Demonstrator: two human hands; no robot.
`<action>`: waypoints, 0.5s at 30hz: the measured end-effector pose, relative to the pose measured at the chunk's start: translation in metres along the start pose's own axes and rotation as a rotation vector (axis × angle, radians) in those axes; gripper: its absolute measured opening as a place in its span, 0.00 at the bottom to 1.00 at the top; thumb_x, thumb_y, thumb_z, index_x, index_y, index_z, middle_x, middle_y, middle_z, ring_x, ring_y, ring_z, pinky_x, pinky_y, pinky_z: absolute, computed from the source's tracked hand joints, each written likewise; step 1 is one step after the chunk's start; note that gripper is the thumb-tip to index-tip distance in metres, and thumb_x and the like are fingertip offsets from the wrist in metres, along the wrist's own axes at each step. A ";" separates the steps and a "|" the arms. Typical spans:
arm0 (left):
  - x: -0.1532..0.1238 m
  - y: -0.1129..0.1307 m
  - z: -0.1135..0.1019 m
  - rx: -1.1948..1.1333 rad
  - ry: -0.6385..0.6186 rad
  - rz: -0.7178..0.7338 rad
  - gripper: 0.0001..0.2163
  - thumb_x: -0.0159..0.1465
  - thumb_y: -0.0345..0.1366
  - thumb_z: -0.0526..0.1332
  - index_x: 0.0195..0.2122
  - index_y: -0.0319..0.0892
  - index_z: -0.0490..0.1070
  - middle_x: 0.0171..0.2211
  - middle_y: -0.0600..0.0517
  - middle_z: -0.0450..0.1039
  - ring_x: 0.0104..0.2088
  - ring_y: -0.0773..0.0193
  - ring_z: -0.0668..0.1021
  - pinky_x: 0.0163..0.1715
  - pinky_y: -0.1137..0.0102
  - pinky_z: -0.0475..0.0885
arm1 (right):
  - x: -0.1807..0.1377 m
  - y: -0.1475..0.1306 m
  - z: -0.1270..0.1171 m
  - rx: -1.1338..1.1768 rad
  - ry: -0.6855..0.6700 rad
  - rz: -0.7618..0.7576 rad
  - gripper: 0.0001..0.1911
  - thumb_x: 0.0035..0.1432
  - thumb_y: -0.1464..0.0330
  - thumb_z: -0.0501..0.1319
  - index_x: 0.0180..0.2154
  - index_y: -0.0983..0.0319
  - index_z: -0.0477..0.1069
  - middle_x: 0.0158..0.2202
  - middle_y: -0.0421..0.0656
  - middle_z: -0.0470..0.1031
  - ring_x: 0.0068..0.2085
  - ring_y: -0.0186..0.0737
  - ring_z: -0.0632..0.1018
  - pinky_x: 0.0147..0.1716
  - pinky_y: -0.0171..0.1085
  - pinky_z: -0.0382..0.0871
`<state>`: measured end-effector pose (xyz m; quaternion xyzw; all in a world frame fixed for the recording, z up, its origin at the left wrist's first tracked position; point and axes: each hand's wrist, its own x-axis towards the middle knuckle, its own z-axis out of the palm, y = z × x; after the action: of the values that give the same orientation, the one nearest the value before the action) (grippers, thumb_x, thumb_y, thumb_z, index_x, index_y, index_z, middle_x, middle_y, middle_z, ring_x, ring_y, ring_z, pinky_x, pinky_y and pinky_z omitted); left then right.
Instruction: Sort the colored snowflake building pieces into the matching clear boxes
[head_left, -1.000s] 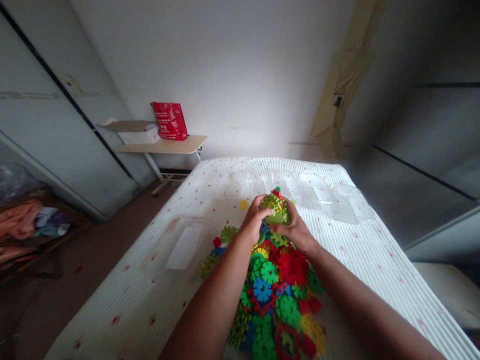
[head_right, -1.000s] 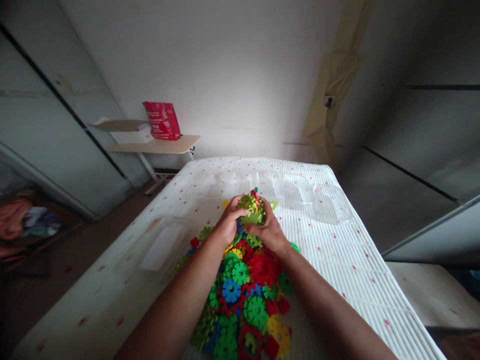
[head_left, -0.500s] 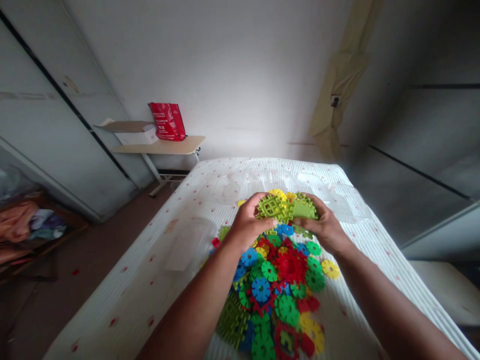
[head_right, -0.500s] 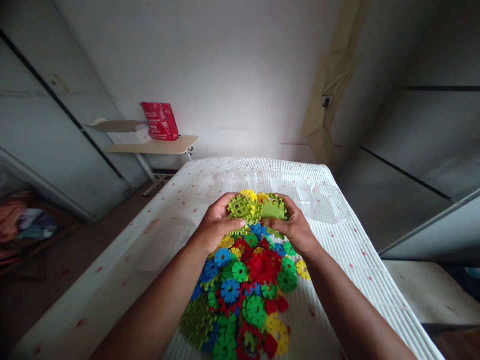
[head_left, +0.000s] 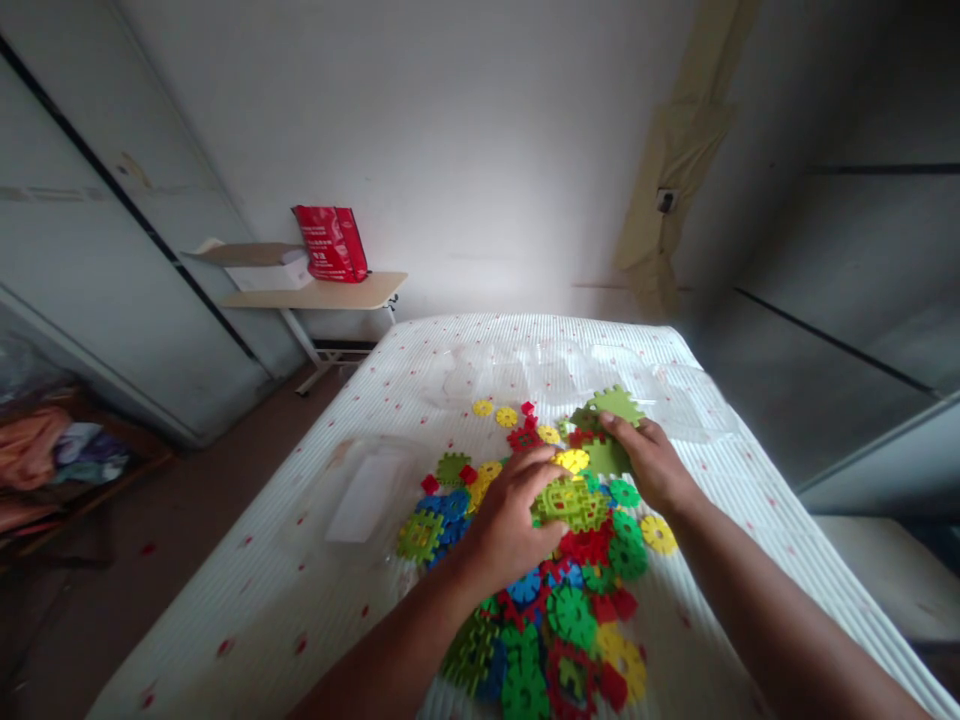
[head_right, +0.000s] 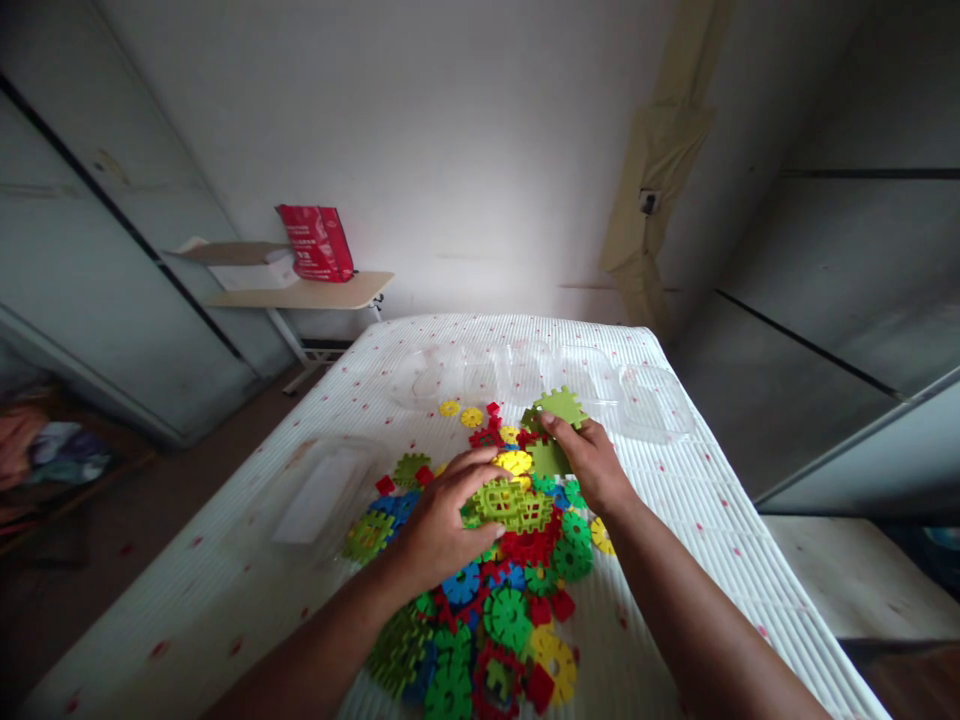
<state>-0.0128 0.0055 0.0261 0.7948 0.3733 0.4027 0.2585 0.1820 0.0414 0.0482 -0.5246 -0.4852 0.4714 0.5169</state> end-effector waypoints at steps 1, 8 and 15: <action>-0.003 0.000 0.001 0.018 -0.008 0.028 0.21 0.49 0.24 0.61 0.45 0.45 0.71 0.54 0.47 0.67 0.54 0.56 0.70 0.56 0.57 0.66 | 0.000 -0.001 0.001 0.009 -0.021 -0.013 0.22 0.48 0.53 0.64 0.37 0.65 0.74 0.29 0.44 0.77 0.28 0.39 0.76 0.29 0.37 0.70; -0.017 0.006 0.007 0.097 -0.069 0.198 0.16 0.55 0.23 0.58 0.43 0.45 0.72 0.50 0.48 0.70 0.51 0.60 0.71 0.52 0.61 0.69 | -0.001 0.003 0.003 -0.161 -0.079 -0.084 0.19 0.46 0.56 0.66 0.37 0.62 0.71 0.29 0.41 0.76 0.28 0.37 0.74 0.26 0.36 0.69; -0.025 0.015 0.017 0.083 -0.219 0.395 0.12 0.57 0.27 0.58 0.41 0.44 0.74 0.50 0.48 0.72 0.53 0.58 0.70 0.57 0.59 0.64 | 0.003 0.036 -0.016 -0.473 -0.024 -0.305 0.14 0.51 0.60 0.62 0.39 0.60 0.71 0.39 0.45 0.76 0.39 0.44 0.78 0.40 0.44 0.72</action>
<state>-0.0027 -0.0250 0.0165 0.9014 0.1963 0.3409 0.1806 0.1989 0.0429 0.0125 -0.5459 -0.6612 0.2680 0.4393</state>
